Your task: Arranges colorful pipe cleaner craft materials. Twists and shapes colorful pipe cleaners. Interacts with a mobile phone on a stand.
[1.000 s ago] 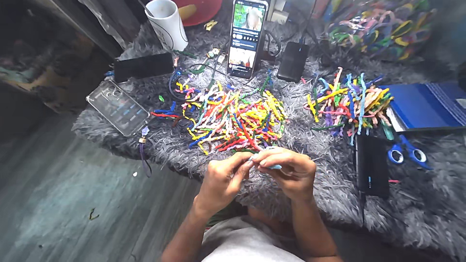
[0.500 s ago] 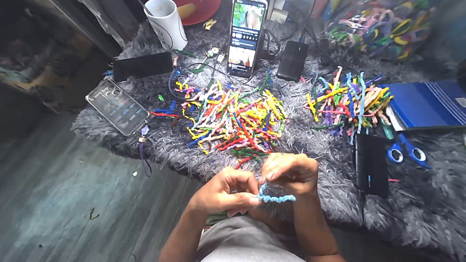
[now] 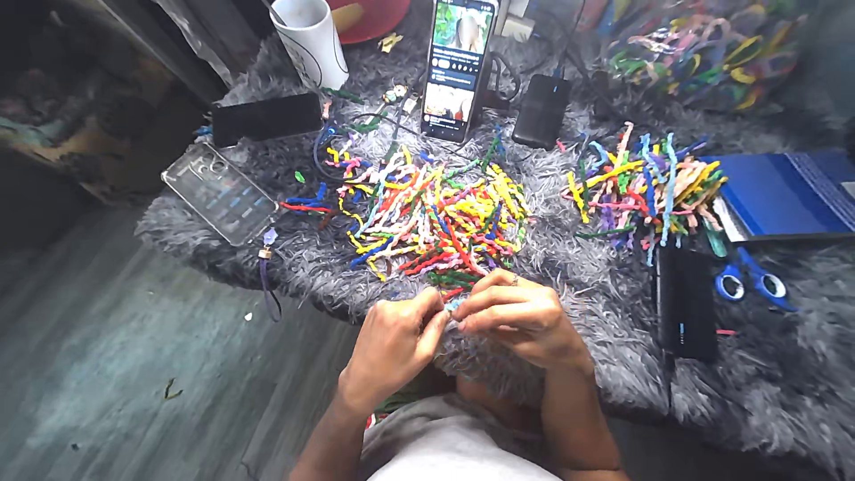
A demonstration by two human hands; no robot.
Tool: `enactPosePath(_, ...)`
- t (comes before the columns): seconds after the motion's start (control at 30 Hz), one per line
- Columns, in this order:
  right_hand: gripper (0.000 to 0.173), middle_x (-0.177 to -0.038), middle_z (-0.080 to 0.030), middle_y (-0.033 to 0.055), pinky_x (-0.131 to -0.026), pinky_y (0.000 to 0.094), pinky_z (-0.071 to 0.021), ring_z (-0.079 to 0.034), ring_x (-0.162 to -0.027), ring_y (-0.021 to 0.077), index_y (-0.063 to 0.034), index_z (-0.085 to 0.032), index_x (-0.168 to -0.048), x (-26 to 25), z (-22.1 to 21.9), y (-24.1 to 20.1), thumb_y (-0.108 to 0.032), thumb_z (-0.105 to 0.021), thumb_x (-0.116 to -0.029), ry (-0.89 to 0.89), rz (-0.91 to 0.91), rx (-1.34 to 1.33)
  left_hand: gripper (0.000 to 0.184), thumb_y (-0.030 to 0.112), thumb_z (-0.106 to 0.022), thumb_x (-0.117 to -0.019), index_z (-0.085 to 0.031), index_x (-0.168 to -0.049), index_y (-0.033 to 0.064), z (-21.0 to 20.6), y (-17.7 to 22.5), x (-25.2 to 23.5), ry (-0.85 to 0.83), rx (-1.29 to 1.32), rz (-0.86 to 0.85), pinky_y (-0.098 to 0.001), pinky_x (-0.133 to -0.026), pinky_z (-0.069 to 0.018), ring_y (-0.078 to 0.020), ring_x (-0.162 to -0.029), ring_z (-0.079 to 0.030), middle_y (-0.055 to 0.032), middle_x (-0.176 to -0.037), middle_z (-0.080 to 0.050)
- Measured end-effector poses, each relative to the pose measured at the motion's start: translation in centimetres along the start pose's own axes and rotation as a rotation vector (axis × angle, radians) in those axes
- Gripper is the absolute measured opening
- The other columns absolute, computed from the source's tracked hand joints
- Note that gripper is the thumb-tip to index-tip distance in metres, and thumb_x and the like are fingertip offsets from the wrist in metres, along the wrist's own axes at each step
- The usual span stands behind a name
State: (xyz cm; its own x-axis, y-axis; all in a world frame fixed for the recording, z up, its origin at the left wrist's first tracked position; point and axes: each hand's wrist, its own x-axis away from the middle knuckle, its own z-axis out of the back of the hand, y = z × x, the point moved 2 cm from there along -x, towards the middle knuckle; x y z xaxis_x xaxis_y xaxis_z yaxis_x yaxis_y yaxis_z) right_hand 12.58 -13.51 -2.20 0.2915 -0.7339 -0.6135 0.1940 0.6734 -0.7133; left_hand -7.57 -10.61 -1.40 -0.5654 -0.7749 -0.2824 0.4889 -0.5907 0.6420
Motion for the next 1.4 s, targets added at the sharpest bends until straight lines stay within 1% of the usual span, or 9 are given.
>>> enactPosePath(0.17,0.012,-0.101,-0.079,0.0005,-0.100,0.0265,-0.0464,-0.067,-0.107,0.0098,-0.0117,-0.079,-0.095,-0.1,-0.3,-0.1,-0.014,-0.068,-0.0991,0.177,0.036,0.202,0.020,0.016,-0.056,-0.1006,-0.068,-0.096,0.0004,-0.9,0.2,-0.5,0.089,0.130,0.129,-0.0178,-0.052,-0.0483,-0.0028,-0.052,-0.056,-0.0007,-0.063,-0.061)
enactPosePath(0.37,0.009,-0.102,-0.078,0.0068,-0.098,0.0265,-0.0568,-0.072,-0.106,0.0131,-0.0049,-0.075,-0.099,-0.1,-0.1,-0.4,-0.010,-0.067,-0.0996,0.185,0.094,-0.027,0.010,0.007,-0.047,-0.1070,-0.052,-0.100,0.0105,-1.8,0.6,-1.2,-0.068,0.971,0.266,-0.0119,-0.043,-0.0461,0.0043,-0.047,-0.054,0.0110,-0.064,-0.061)
enactPosePath(0.5,0.007,-0.100,-0.078,0.0076,-0.098,0.0291,-0.0582,-0.074,-0.105,0.0143,-0.0038,-0.073,-0.101,-0.2,0.2,-0.6,-0.007,-0.067,-0.0987,0.191,0.106,-0.154,0.008,0.010,-0.050,-0.1075,-0.054,-0.103,0.0157,-2.1,-0.1,-1.2,-0.174,1.399,0.159,-0.0113,-0.049,-0.0503,0.0018,-0.054,-0.063,0.0060,-0.073,-0.070)
enactPosePath(0.73,0.014,-0.104,-0.078,0.0029,-0.096,0.0262,-0.0584,-0.073,-0.104,0.0091,-0.0074,-0.073,-0.111,-0.1,0.4,-0.3,-0.005,-0.066,-0.0988,0.170,0.032,-0.475,0.014,0.022,-0.056,-0.1060,-0.067,-0.110,0.0164,-2.3,-0.3,-1.0,-0.340,1.705,-0.040,-0.0109,-0.055,-0.0518,0.0031,-0.063,-0.066,0.0058,-0.082,-0.073)
enactPosePath(0.9,0.016,-0.101,-0.078,0.0025,-0.090,0.0249,-0.0597,-0.073,-0.098,0.0082,-0.0073,-0.073,-0.111,0.3,0.5,0.0,-0.003,-0.068,-0.0974,0.155,0.005,-0.640,0.017,0.017,-0.058,-0.1050,-0.061,-0.092,0.0056,-2.4,0.2,-1.4,-0.524,1.348,-0.288,-0.0053,-0.054,-0.0406,0.0101,-0.058,-0.051,0.0065,-0.067,-0.057)
enactPosePath(1.0,0.012,-0.098,-0.077,0.0025,-0.091,0.0240,-0.0590,-0.073,-0.097,0.0072,-0.0067,-0.074,-0.106,0.4,0.6,-0.1,-0.004,-0.070,-0.0961,0.175,0.000,-0.476,0.018,0.010,-0.058,-0.0995,-0.063,-0.088,-0.0026,-1.6,0.2,-2.1,-0.360,0.719,-0.353,-0.0118,-0.057,-0.0396,0.0027,-0.059,-0.050,-0.0026,-0.065,-0.057)
enactPosePath(1.13,0.005,-0.093,-0.078,0.0068,-0.089,0.0248,-0.0604,-0.074,-0.095,0.0102,-0.0030,-0.075,-0.098,0.3,-0.2,-0.2,-0.004,-0.070,-0.0963,0.265,0.037,-0.040,0.023,0.019,-0.055,-0.0980,-0.066,-0.082,0.0056,-1.3,-0.1,-1.7,-0.066,0.096,-0.134,-0.0295,-0.049,-0.0423,-0.0116,-0.051,-0.054,-0.0030,-0.058,-0.056)
enactPosePath(1.27,0.006,-0.096,-0.078,0.0059,-0.091,0.0256,-0.0605,-0.075,-0.097,0.0106,-0.0045,-0.074,-0.100,0.2,-0.2,-0.4,-0.006,-0.069,-0.0976,0.288,0.062,-0.028,0.017,0.015,-0.058,-0.1011,-0.066,-0.092,0.0035,-0.5,-1.1,-1.2,-0.009,0.428,0.047,-0.0109,-0.055,-0.0461,0.0061,-0.057,-0.054,0.0059,-0.067,-0.060)
enactPosePath(1.4,0.007,-0.097,-0.078,0.0064,-0.093,0.0276,-0.0605,-0.075,-0.099,0.0128,-0.0056,-0.073,-0.104,0.0,-0.2,-0.4,-0.005,-0.068,-0.0978,0.248,0.092,-0.167,0.007,0.012,-0.065,-0.0995,-0.065,-0.095,0.0183,-1.0,-1.1,-0.7,-0.006,1.102,0.126,-0.0087,-0.049,-0.0485,0.0078,-0.056,-0.060,0.0136,-0.072,-0.067)
